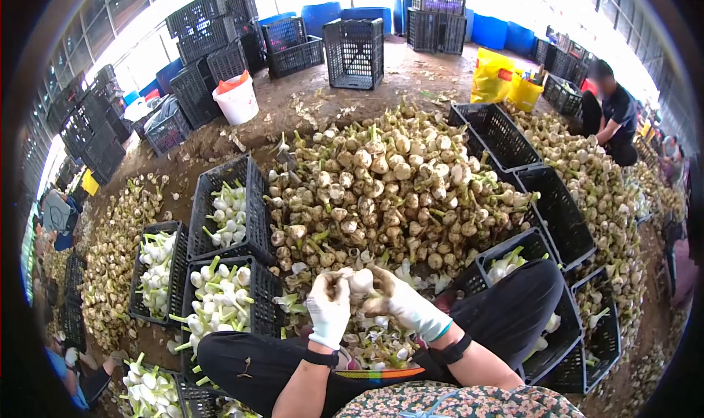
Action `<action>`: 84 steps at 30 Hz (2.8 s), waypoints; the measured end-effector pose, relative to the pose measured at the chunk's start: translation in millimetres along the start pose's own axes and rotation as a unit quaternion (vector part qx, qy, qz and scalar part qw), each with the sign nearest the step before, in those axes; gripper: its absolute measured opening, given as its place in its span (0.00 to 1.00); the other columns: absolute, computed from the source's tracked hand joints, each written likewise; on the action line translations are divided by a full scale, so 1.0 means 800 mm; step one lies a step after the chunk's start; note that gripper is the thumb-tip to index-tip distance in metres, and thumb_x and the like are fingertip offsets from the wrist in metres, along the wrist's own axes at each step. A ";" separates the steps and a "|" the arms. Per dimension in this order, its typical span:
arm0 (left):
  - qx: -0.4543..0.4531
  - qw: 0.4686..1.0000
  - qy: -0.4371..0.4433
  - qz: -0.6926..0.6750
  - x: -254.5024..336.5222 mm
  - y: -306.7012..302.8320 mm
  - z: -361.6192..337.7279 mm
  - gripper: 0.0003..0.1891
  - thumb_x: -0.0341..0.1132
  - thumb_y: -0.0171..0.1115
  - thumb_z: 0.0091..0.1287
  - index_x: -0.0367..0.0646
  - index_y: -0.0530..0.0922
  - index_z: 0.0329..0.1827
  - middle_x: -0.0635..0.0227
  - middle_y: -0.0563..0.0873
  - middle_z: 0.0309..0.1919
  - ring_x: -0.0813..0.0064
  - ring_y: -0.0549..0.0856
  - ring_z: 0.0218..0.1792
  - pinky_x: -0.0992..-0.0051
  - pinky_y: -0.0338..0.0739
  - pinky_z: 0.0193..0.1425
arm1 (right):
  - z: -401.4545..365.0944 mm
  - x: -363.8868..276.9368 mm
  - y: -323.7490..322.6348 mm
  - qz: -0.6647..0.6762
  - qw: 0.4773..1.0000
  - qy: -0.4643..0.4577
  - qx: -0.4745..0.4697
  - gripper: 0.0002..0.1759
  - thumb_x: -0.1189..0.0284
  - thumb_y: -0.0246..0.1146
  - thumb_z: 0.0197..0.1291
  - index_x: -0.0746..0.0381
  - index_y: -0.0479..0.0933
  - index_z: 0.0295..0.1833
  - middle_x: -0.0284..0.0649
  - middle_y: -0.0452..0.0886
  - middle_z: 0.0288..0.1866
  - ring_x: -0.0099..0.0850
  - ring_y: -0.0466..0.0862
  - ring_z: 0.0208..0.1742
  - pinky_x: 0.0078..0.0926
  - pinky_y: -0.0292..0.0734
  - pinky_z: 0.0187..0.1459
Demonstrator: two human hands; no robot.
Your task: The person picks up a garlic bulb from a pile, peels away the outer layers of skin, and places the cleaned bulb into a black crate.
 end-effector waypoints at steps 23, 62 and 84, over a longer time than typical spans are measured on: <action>-0.089 0.934 -0.240 -0.248 -0.162 -0.008 0.032 0.17 0.31 0.62 0.71 0.35 0.75 0.60 0.62 0.86 0.49 0.73 0.85 0.49 0.76 0.81 0.57 | 0.064 0.061 -0.068 -0.077 0.989 0.107 0.060 0.21 0.71 0.66 0.66 0.70 0.77 0.62 0.33 0.85 0.43 0.18 0.78 0.34 0.19 0.75 0.37; -0.114 0.961 0.056 -0.247 -0.001 0.019 -0.003 0.30 0.15 0.70 0.55 0.45 0.69 0.57 0.66 0.80 0.54 0.69 0.82 0.55 0.67 0.81 0.60 | 0.028 -0.037 0.023 0.158 0.986 -0.034 0.044 0.15 0.76 0.64 0.67 0.68 0.78 0.57 0.37 0.86 0.48 0.24 0.86 0.43 0.22 0.83 0.46; -0.160 0.916 -0.198 -0.311 0.013 0.017 -0.029 0.22 0.24 0.61 0.69 0.36 0.71 0.66 0.62 0.84 0.52 0.72 0.87 0.44 0.75 0.85 0.40 | 0.031 0.001 -0.026 -0.038 0.999 -0.025 0.007 0.14 0.86 0.61 0.58 0.67 0.83 0.50 0.33 0.86 0.45 0.20 0.81 0.45 0.20 0.75 0.49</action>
Point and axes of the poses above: each hand's wrist, its own z-axis towards the middle knuckle, its own y-axis out of the palm, x = y × z, the point moved 7 cm from there along z, towards the middle knuckle
